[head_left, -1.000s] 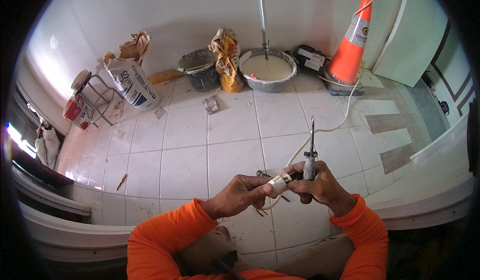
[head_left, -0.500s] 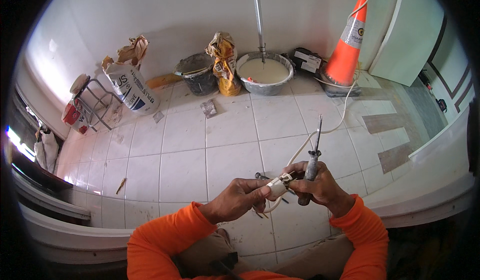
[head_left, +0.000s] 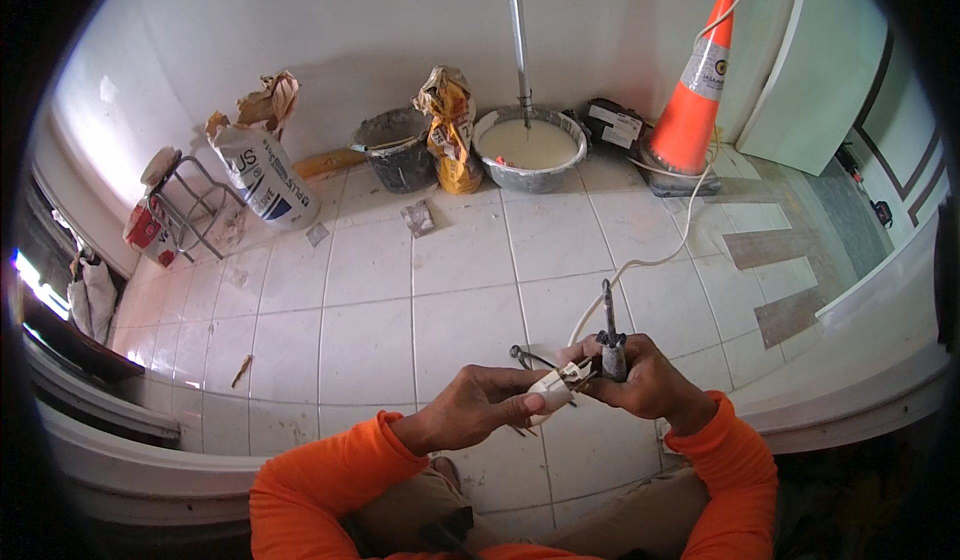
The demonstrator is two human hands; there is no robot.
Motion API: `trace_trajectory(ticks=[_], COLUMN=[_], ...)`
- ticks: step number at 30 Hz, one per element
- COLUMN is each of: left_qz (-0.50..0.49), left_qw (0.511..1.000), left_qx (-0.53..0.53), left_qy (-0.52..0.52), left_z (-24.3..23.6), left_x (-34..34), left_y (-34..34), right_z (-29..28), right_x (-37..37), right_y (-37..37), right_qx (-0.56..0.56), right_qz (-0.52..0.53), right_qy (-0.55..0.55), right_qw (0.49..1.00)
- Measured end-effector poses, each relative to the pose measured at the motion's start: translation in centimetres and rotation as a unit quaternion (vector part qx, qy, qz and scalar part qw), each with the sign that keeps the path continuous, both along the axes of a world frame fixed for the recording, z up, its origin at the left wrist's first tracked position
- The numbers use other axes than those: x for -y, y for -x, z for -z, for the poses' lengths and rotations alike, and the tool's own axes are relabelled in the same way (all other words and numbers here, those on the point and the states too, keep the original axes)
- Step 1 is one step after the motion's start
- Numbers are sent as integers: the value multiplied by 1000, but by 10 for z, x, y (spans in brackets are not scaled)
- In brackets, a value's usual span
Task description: The person wires an electrical plug by inserting wires into the plug terminals and using a screwdriver to secure them.
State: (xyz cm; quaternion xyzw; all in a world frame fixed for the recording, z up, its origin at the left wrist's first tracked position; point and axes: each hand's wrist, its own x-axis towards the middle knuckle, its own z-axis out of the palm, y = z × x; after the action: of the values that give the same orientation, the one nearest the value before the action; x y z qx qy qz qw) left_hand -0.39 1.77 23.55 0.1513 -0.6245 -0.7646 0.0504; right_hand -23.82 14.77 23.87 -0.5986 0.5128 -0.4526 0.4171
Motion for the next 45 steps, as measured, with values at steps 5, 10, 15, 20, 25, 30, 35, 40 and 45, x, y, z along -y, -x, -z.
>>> trace_trajectory(ticks=[5, 10, 15, 20, 25, 30, 35, 40, 45], left_qz=[20, 21, 14, 2, 50, 44, 14, 97, 134], left_qw=[998, 999, 998, 998, 997, 997, 980, 951, 975], left_qx=[5, 37, 35, 46, -14, -40, 6, 204, 153], left_qy=[57, 23, -42, -45, -50, 52, 197, 210, 91], left_z=[1, 5, 2, 11, 33, 5, 9, 46, 95], left_x=[1, -5, -12, -17, -4, 2, 0, 10, 0], left_y=[-1, 0, -4, 0, 10, 42, 85, 148, 175], right_z=[-14, -14, -17, -23, -33, -34, -2, 42, 83], right_x=[-5, -7, -6, -4, -10, -31, -56, -67, -83], right_y=[4, 6, 4, 0, 15, 33, 51, 61, 85], right_qx=[52, 68, 65, 42, 59, 47, 20, -95, -34], right_qz=[-28, -2, 3, 2, 53, 120, 215, 269, 322], right_qy=[-33, -162, -145, -78, -54, -9, 14, 54, -20], right_qw=[998, 984, 987, 996, 995, 992, 976, 957, 946])
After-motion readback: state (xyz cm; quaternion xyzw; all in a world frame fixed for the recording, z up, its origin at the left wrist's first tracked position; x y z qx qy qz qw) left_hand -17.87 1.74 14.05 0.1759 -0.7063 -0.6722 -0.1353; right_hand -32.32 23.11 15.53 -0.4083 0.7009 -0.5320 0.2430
